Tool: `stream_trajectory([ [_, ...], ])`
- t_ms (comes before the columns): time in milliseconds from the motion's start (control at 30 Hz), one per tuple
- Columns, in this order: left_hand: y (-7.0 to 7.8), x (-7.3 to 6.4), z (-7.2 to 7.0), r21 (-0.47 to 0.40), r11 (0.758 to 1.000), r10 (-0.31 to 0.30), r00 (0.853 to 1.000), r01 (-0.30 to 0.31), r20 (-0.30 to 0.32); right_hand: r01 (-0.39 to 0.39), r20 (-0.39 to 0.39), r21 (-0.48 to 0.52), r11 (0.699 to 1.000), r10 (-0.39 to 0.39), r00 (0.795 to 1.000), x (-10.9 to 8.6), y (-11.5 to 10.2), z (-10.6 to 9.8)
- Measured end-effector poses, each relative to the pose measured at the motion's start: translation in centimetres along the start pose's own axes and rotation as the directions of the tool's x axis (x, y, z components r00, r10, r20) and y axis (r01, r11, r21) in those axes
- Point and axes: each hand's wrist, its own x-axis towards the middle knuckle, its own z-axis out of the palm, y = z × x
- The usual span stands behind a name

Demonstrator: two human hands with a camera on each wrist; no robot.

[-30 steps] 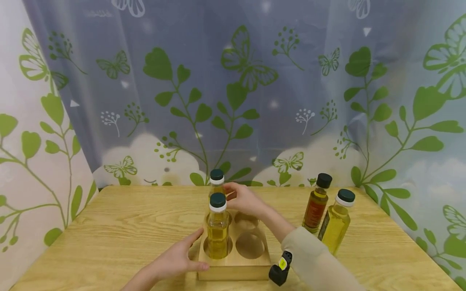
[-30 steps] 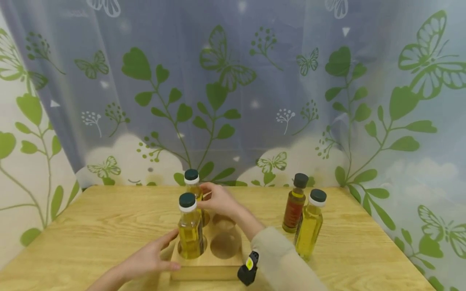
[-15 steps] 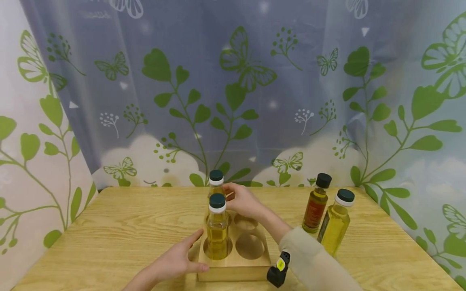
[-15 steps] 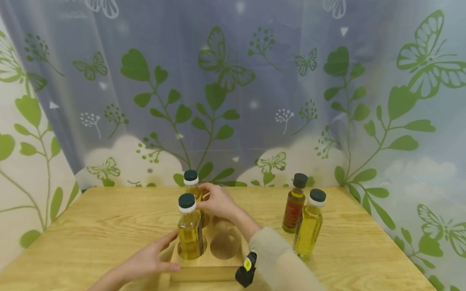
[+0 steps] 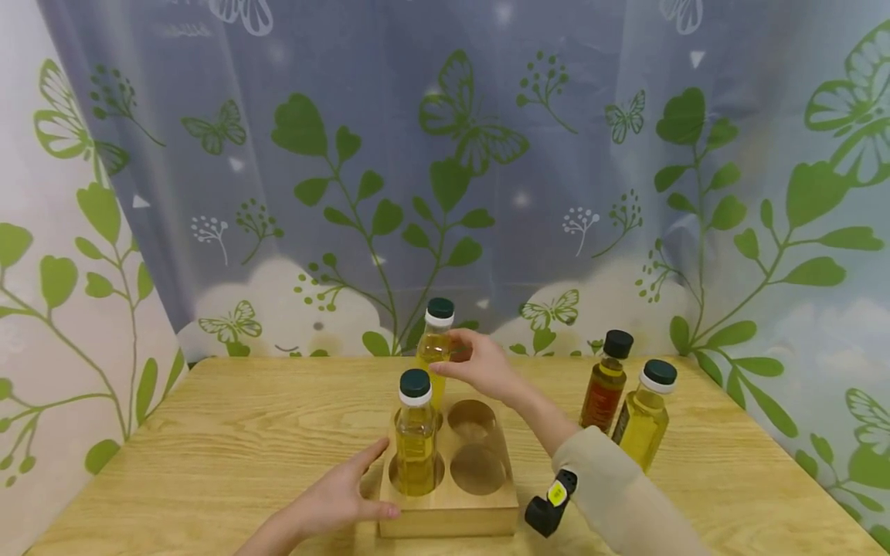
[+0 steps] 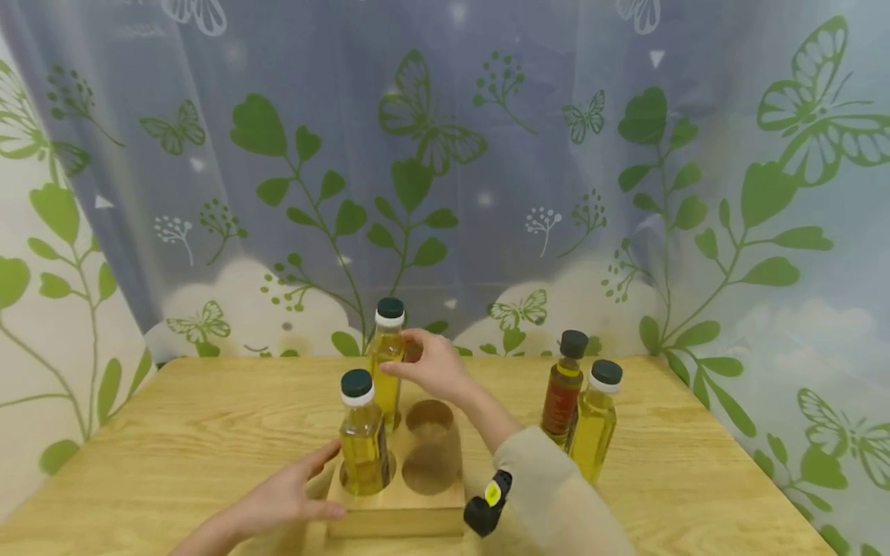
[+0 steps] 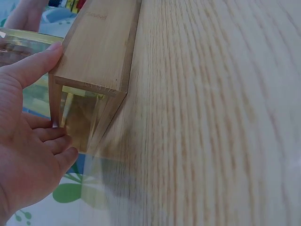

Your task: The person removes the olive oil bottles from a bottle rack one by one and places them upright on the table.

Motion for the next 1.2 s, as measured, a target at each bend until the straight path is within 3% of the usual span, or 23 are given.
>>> stream_trajectory([
  [233,0.0,-0.2,-0.1,0.007,1.0,0.006,1.0,-0.006,-0.008,-0.005,-0.03,-0.035,0.999,0.004,1.0,-0.4,-0.7,-2.9],
  [533,0.0,0.0,0.0,0.012,1.0,0.013,1.0,-0.014,0.002,-0.04,-0.055,0.002,0.999,0.04,0.998,-1.4,-0.1,-6.3],
  [767,0.2,-0.1,-0.1,0.023,1.0,0.021,1.0,-0.021,0.004,-0.065,-0.082,-0.033,0.997,0.062,0.995,-2.5,0.4,-8.7],
  [1200,0.2,-0.2,-0.1,0.033,0.999,0.031,1.0,-0.031,-0.004,-0.136,-0.135,-0.092,0.986,0.123,0.983,-3.7,2.4,-10.7],
])
